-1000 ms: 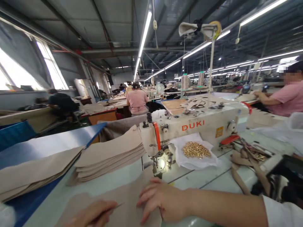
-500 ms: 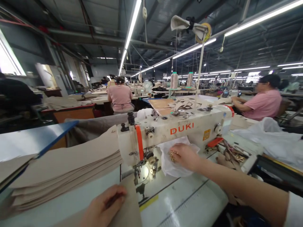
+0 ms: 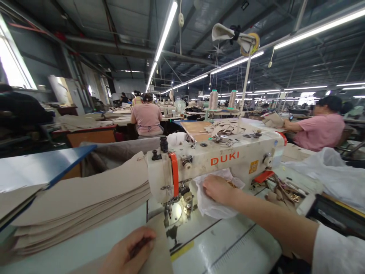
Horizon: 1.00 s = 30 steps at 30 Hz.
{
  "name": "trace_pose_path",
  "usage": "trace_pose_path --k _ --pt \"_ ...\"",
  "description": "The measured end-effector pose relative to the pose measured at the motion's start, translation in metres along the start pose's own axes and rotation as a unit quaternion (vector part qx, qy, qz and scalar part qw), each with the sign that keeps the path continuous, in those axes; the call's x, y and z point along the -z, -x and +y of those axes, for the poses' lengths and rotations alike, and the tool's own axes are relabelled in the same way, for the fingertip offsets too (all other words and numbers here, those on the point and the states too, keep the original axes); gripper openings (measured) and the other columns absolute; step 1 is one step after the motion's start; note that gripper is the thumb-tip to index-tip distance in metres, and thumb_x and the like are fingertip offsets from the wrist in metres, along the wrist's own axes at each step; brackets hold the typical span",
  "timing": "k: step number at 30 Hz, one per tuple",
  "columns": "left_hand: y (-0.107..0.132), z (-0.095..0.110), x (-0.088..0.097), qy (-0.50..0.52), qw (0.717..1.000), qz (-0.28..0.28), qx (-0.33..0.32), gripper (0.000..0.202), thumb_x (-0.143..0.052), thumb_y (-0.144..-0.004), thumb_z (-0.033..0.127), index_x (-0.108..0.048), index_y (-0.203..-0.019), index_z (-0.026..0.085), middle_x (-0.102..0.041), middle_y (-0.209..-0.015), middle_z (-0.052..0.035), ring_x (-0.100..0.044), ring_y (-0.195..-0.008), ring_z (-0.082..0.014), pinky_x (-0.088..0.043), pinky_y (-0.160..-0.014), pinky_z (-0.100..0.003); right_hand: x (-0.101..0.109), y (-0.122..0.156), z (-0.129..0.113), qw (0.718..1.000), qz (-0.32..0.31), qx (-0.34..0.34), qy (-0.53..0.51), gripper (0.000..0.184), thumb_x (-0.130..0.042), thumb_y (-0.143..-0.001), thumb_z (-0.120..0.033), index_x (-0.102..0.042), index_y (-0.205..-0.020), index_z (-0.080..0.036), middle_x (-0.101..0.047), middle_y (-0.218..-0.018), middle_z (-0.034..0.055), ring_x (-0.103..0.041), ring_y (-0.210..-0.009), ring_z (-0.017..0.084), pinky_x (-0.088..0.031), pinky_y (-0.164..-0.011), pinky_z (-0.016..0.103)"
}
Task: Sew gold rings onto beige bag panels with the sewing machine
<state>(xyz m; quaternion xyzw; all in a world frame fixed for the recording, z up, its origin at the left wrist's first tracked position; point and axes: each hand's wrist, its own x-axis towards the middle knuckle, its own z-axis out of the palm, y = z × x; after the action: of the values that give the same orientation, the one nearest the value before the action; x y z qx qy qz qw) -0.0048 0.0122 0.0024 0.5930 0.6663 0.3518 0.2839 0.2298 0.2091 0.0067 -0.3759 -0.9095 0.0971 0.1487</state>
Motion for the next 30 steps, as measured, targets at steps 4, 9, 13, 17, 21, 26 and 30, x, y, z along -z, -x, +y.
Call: trace_pose_path --k 4,9,13,17,21,26,30 --pt "0.003 -0.001 -0.001 0.002 1.000 -0.002 -0.003 0.025 -0.053 -0.071 0.044 -0.068 -0.073 0.024 -0.068 -0.070 0.0002 -0.064 -0.070 -0.0221 -0.048 -0.065 -0.026 0.007 0.002 0.000 1.000 0.018 -0.004 0.026 0.015 -0.056 -0.068 -0.004 -0.060 -0.058 -0.015 -0.067 -0.065 0.0096 -0.059 -0.063 0.021 -0.042 -0.062 0.031" --pt "0.010 0.000 -0.003 0.018 1.000 0.003 -0.009 0.023 -0.051 -0.076 0.040 -0.066 -0.075 0.023 -0.066 -0.072 0.0004 -0.062 -0.072 -0.0204 -0.047 -0.066 -0.025 0.021 0.030 -0.015 0.997 0.073 0.016 -0.005 0.022 -0.048 -0.075 -0.001 -0.066 -0.074 -0.015 -0.069 -0.081 0.0079 -0.062 -0.075 0.020 -0.044 -0.069 0.028" --pt "0.011 0.003 -0.007 0.047 0.999 -0.002 0.001 0.022 -0.053 -0.077 0.038 -0.065 -0.075 0.020 -0.063 -0.067 0.0011 -0.059 -0.068 -0.0186 -0.044 -0.064 -0.025 0.021 0.060 -0.054 0.993 0.050 0.071 -0.082 0.030 -0.049 -0.070 0.004 -0.069 -0.076 -0.017 -0.070 -0.080 0.0019 -0.064 -0.076 0.015 -0.046 -0.071 0.023" --pt "0.013 0.006 -0.011 0.089 0.995 -0.030 0.019 0.022 -0.053 -0.076 0.037 -0.064 -0.075 0.019 -0.060 -0.059 0.0022 -0.057 -0.062 -0.0170 -0.043 -0.063 -0.025 0.003 0.072 -0.099 0.962 -0.019 0.094 -0.257 0.030 -0.052 -0.069 0.003 -0.071 -0.079 -0.017 -0.072 -0.079 0.0012 -0.064 -0.071 0.013 -0.045 -0.066 0.020" --pt "0.016 0.010 -0.011 0.104 0.994 -0.027 0.034 0.022 -0.053 -0.074 0.037 -0.064 -0.072 0.018 -0.058 -0.056 0.0029 -0.055 -0.059 -0.0161 -0.041 -0.061 -0.025 -0.019 0.060 -0.120 0.921 -0.051 0.022 -0.385 0.026 -0.056 -0.066 0.004 -0.067 -0.079 -0.015 -0.069 -0.070 -0.0010 -0.062 -0.064 0.011 -0.042 -0.057 0.018" --pt "0.019 0.011 -0.008 0.099 0.994 -0.015 0.047 0.019 -0.052 -0.073 0.033 -0.066 -0.070 0.019 -0.055 -0.054 0.0041 -0.053 -0.058 -0.0152 -0.039 -0.059 -0.024 -0.031 0.049 -0.121 0.899 -0.054 -0.043 -0.432 0.017 -0.062 -0.063 0.001 -0.065 -0.067 -0.016 -0.062 -0.057 -0.0052 -0.053 -0.053 0.008 -0.036 -0.050 0.017" --pt "0.018 0.009 -0.009 0.106 0.993 -0.018 0.042 0.017 -0.055 -0.074 0.031 -0.065 -0.068 0.018 -0.054 -0.054 0.0045 -0.051 -0.056 -0.0138 -0.038 -0.057 -0.024 -0.030 0.049 -0.119 0.889 -0.058 -0.062 -0.451 0.012 -0.066 -0.064 -0.006 -0.069 -0.065 -0.017 -0.061 -0.056 -0.0049 -0.051 -0.053 0.009 -0.037 -0.051 0.019"
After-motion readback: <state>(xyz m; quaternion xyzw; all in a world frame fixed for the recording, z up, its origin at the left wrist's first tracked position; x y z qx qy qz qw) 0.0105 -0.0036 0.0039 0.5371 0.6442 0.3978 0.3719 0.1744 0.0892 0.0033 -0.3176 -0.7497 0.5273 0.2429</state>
